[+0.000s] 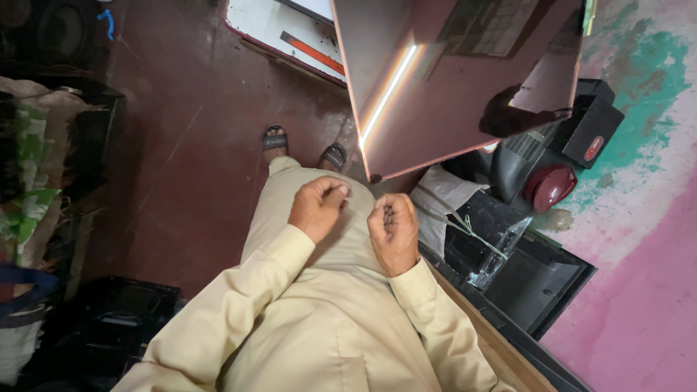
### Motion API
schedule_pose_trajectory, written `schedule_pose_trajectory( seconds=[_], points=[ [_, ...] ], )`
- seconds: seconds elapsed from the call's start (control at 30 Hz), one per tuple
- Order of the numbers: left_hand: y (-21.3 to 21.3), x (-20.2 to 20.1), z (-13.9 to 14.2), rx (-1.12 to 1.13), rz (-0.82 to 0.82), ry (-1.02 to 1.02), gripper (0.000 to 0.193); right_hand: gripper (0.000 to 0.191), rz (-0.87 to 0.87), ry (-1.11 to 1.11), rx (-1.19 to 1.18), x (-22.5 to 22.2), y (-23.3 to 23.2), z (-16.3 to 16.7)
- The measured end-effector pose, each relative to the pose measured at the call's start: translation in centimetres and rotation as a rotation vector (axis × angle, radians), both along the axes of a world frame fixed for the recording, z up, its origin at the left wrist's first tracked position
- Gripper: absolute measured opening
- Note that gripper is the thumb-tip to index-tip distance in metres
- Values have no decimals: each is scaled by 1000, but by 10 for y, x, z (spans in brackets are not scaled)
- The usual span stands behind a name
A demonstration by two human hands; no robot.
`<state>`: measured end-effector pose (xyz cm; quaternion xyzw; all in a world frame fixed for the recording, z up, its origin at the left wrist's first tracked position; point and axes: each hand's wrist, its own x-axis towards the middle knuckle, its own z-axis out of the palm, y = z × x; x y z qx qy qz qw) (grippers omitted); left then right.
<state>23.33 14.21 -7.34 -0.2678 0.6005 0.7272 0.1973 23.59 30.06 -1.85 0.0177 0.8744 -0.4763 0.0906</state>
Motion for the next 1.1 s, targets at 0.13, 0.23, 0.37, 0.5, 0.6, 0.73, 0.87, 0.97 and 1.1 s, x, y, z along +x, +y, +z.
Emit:
schedule_pose_trajectory(
  seconds=[0.13,0.23,0.37,0.5,0.6,0.73,0.87,0.97,1.1],
  points=[
    [15,-2,7,482,139,-272,20,7,35,11,49,1,-1,4],
    [20,-2,9,559,156,-296,15,4,52,-25,-23,2,0,7],
    [28,-3,2,553,175,-230,9,3,33,-70,-74,5,-1,5],
    [31,-1,-2,496,174,-252,4,4,37,-83,-45,7,-1,3],
    [31,-1,-3,441,176,-253,4,4,53,-4,-43,6,-2,5],
    [25,-5,0,472,179,-263,4,3,-15,40,9,4,-2,9],
    [22,-8,4,441,175,-278,3,6,-111,22,39,1,2,9],
    [21,-8,5,422,167,-246,2,6,-129,29,78,1,5,8],
    [18,-9,4,355,138,-228,2,5,-117,45,79,2,7,6]
  ],
)
